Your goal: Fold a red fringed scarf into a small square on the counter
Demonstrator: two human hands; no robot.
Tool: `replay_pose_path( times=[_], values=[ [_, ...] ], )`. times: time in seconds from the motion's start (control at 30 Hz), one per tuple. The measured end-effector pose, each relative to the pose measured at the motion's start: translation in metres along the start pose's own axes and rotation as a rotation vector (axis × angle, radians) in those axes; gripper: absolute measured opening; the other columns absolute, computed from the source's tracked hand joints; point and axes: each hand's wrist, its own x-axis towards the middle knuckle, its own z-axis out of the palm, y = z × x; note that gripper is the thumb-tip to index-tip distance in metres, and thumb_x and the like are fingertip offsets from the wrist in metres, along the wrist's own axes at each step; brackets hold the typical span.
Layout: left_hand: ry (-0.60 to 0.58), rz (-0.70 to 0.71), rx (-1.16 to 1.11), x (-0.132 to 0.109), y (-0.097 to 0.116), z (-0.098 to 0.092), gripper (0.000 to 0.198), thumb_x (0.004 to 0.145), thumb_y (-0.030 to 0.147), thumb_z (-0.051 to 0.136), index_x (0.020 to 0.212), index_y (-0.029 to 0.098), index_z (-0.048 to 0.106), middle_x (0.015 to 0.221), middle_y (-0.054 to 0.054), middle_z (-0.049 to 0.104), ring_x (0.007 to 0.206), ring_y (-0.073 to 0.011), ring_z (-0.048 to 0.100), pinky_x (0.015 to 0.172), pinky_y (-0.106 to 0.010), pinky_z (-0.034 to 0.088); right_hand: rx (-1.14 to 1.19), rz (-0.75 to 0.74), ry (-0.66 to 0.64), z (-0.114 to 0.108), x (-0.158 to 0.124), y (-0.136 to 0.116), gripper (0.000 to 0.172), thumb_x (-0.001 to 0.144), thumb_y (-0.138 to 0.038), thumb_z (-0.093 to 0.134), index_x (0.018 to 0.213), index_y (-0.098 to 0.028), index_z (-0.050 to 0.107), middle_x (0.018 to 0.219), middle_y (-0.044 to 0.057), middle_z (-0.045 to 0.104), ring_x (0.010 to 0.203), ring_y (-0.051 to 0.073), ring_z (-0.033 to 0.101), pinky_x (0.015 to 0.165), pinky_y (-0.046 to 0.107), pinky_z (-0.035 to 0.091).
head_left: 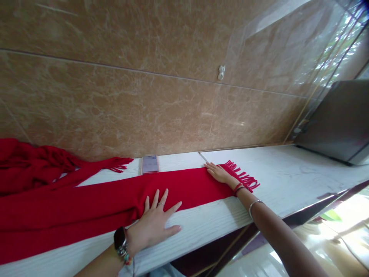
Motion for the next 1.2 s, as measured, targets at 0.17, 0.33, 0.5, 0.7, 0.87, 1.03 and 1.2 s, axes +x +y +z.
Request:
replay_pose_path(
  times=[0.17,0.33,0.5,0.7,0.87,1.03,1.2],
  values=[
    [0.015,0.027,-0.001,0.0,-0.002,0.0,0.064,0.079,0.065,0.036,0.135,0.037,0.022,0.146,-0.012,0.006,0.128,-0.0418,0.001,0.095,-0.065,0.011,0.047,-0.014,0.039,0.003,0.004,0.006,0.05,0.091,-0.039,0.016,0.135,-0.02,0.032,0.141,0.005,0.03,0.131,0.021,0.021,0.103,0.044,0.024],
    [0.013,0.085,-0.002,0.0,-0.003,-0.002,0.064,0.081,0.063,0.035,0.136,0.035,0.022,0.146,-0.012,0.007,0.13,-0.0363,0.002,0.098,-0.061,0.01,0.063,-0.021,0.036,0.002,0.009,0.009,0.052,0.091,-0.04,0.015,0.135,-0.018,0.032,0.141,0.005,0.03,0.131,0.021,0.019,0.104,0.044,0.023],
    [0.004,0.131,0.009,0.002,-0.002,-0.004,0.062,0.083,0.063,0.03,0.137,0.033,0.022,0.145,-0.012,0.01,0.131,-0.0325,0.004,0.1,-0.058,0.01,0.099,-0.022,0.03,0.002,0.019,0.018,0.05,0.091,-0.04,0.016,0.134,-0.022,0.034,0.141,0.002,0.031,0.131,0.021,0.019,0.105,0.044,0.022],
    [-0.004,0.124,0.025,0.004,0.0,-0.005,0.06,0.084,0.062,0.028,0.136,0.035,0.021,0.146,-0.01,0.009,0.131,-0.0341,0.003,0.099,-0.06,0.01,0.107,-0.057,0.081,0.004,0.02,0.02,0.049,0.09,-0.039,0.021,0.133,-0.021,0.035,0.14,0.005,0.031,0.131,0.023,0.019,0.104,0.045,0.024],
    [-0.009,0.14,0.063,0.005,0.002,-0.007,0.054,0.085,0.059,0.029,0.135,0.038,0.022,0.146,-0.009,0.01,0.131,-0.0351,0.007,0.098,-0.06,0.014,0.13,-0.103,0.188,-0.007,0.014,0.013,0.048,0.089,-0.04,0.03,0.131,-0.019,0.038,0.138,0.01,0.035,0.13,0.025,0.022,0.103,0.05,0.023],
    [0.125,0.179,0.176,0.009,-0.003,-0.009,0.05,0.087,0.055,0.03,0.133,0.036,0.029,0.144,-0.008,0.02,0.131,-0.031,0.014,0.1,-0.056,0.016,0.206,-0.286,0.331,-0.036,0.0,-0.017,0.046,0.087,-0.037,0.037,0.13,-0.021,0.039,0.132,0.008,0.044,0.127,0.021,0.03,0.105,0.045,0.024],
    [0.276,0.081,0.247,0.015,-0.017,-0.011,0.045,0.092,0.043,0.028,0.133,0.026,0.034,0.143,-0.009,0.025,0.131,-0.0247,0.018,0.103,-0.047,0.016,0.263,-0.477,0.175,-0.051,-0.015,-0.068,0.049,0.088,-0.043,0.037,0.133,-0.025,0.036,0.135,0.004,0.041,0.128,0.02,0.028,0.106,0.042,0.025]
  ],
)
